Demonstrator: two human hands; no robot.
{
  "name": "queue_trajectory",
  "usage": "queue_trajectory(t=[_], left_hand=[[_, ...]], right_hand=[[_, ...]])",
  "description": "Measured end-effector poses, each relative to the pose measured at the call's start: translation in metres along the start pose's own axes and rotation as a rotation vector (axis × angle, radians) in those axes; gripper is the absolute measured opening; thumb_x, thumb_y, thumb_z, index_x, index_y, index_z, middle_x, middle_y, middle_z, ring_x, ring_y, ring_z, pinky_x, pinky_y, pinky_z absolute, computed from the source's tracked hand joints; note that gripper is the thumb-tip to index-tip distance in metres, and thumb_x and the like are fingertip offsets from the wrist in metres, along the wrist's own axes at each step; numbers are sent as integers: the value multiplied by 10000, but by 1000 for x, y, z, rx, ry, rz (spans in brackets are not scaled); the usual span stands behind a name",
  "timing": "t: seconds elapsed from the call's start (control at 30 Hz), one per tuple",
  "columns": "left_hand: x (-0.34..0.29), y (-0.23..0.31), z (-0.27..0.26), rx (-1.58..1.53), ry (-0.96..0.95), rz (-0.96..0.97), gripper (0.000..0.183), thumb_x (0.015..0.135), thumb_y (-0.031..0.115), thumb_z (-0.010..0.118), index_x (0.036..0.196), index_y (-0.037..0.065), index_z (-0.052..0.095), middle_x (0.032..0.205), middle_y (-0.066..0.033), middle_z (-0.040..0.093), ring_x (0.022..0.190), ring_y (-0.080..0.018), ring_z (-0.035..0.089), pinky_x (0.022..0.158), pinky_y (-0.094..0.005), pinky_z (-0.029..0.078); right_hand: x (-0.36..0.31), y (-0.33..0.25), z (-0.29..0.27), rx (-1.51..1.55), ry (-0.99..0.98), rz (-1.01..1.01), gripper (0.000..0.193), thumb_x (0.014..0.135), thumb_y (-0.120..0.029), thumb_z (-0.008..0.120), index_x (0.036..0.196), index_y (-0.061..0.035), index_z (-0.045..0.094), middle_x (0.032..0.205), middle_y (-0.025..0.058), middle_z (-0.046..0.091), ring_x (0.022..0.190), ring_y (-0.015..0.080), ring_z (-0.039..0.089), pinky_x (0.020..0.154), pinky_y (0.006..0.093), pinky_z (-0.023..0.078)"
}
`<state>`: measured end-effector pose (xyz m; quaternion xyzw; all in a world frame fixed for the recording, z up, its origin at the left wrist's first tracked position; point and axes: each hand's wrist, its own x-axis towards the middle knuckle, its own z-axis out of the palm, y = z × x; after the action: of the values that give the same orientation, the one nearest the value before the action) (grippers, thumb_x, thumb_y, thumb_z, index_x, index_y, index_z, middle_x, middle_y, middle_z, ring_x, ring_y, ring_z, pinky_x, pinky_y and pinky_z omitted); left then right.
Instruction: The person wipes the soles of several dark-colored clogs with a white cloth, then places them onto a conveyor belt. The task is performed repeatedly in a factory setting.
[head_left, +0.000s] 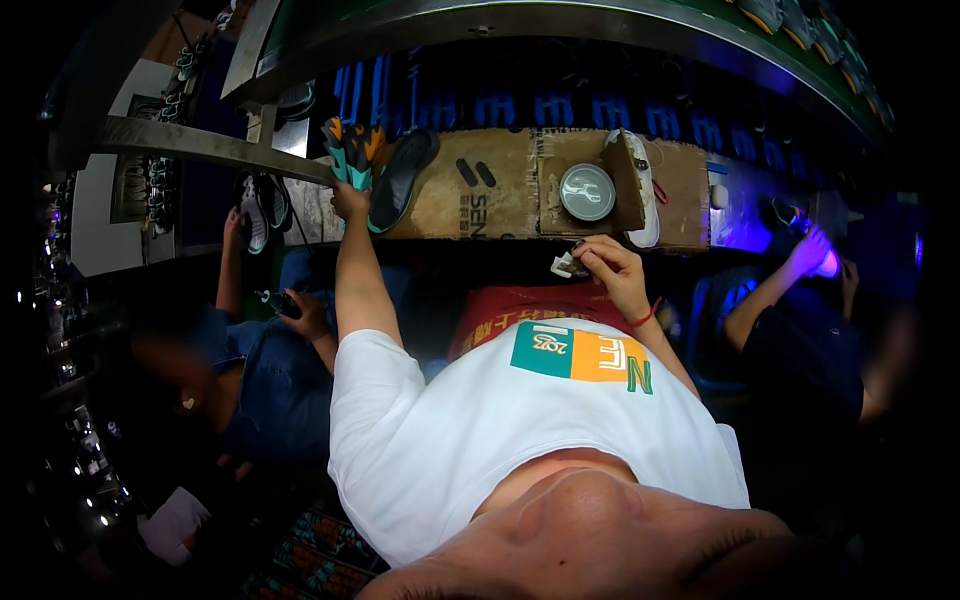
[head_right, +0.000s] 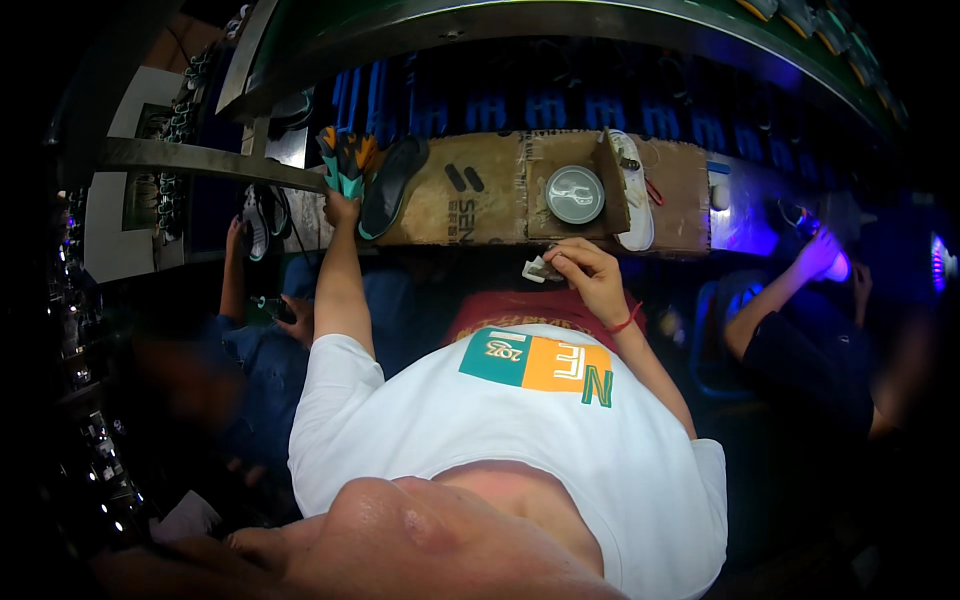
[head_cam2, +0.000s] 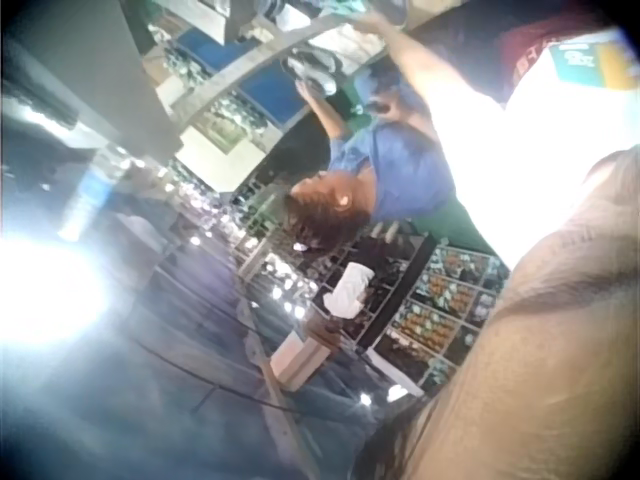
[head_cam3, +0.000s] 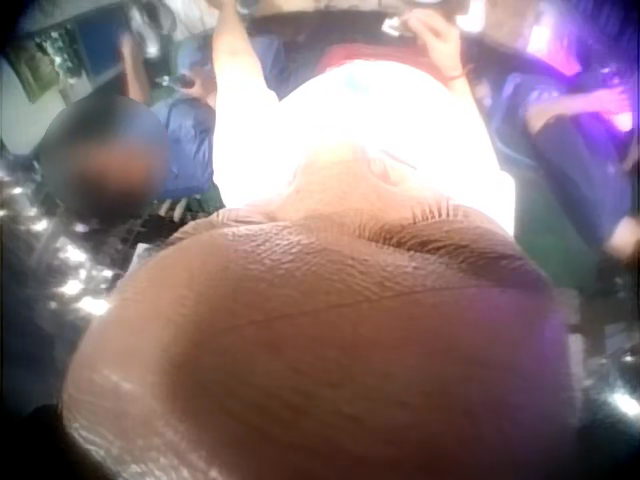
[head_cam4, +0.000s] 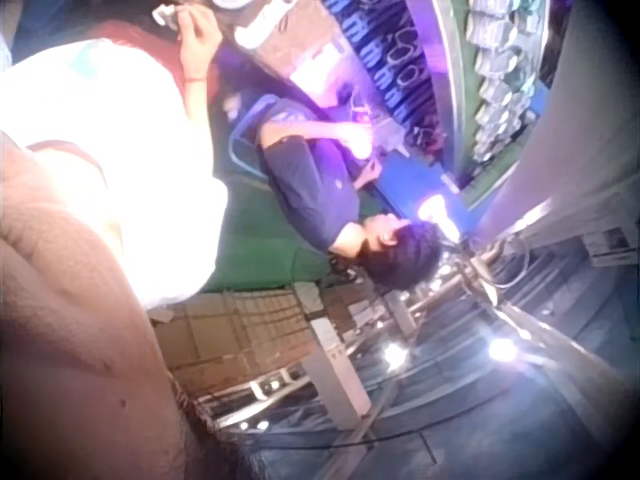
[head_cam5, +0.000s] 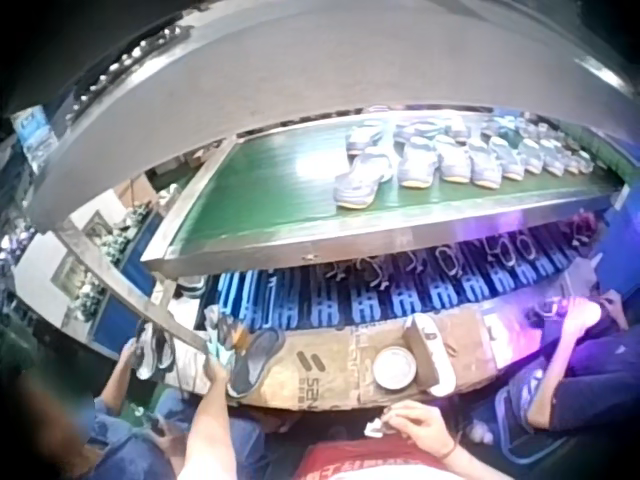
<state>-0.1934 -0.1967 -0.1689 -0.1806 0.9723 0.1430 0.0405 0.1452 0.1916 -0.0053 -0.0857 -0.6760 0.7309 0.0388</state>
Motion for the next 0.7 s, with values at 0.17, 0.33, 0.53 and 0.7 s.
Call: queue_trajectory(t=[0.17, 0.33, 0.53, 0.7], left_hand=[[-29, 16, -10, -197, 274, 234, 642, 711, 169, 775, 1229, -6, 438, 1092, -233, 534, 1048, -431, 497, 885, -509, 435], [-93, 43, -22, -234, 411, 545, 560, 690, 141, 768, 1141, -35, 487, 1065, -213, 518, 1045, -404, 448, 882, -502, 386], [-179, 85, 9, -187, 340, 689, 591, 655, 140, 786, 1125, -11, 463, 1097, -178, 479, 1076, -371, 433, 916, -472, 347], [-216, 117, 43, -118, 272, 722, 633, 631, 88, 795, 1145, -17, 439, 1167, -171, 446, 1084, -356, 436, 919, -475, 343]], right_hand=[[1, 5, -3, -85, 5, -86, 130, 893, -71, 592, 946, 10, 680, 967, 36, 602, 591, 37, 475, 490, 165, 351], [-1, 14, -6, -41, 21, -33, 129, 894, -74, 593, 940, 11, 679, 960, 33, 600, 584, 33, 474, 481, 166, 348], [8, 16, -5, -96, 4, -56, 133, 892, -84, 597, 937, 8, 681, 942, 20, 603, 587, 33, 456, 489, 172, 336], [13, 7, -3, -62, -8, 25, 130, 866, -78, 617, 945, -13, 697, 912, 34, 624, 626, 51, 492, 503, 186, 360]])
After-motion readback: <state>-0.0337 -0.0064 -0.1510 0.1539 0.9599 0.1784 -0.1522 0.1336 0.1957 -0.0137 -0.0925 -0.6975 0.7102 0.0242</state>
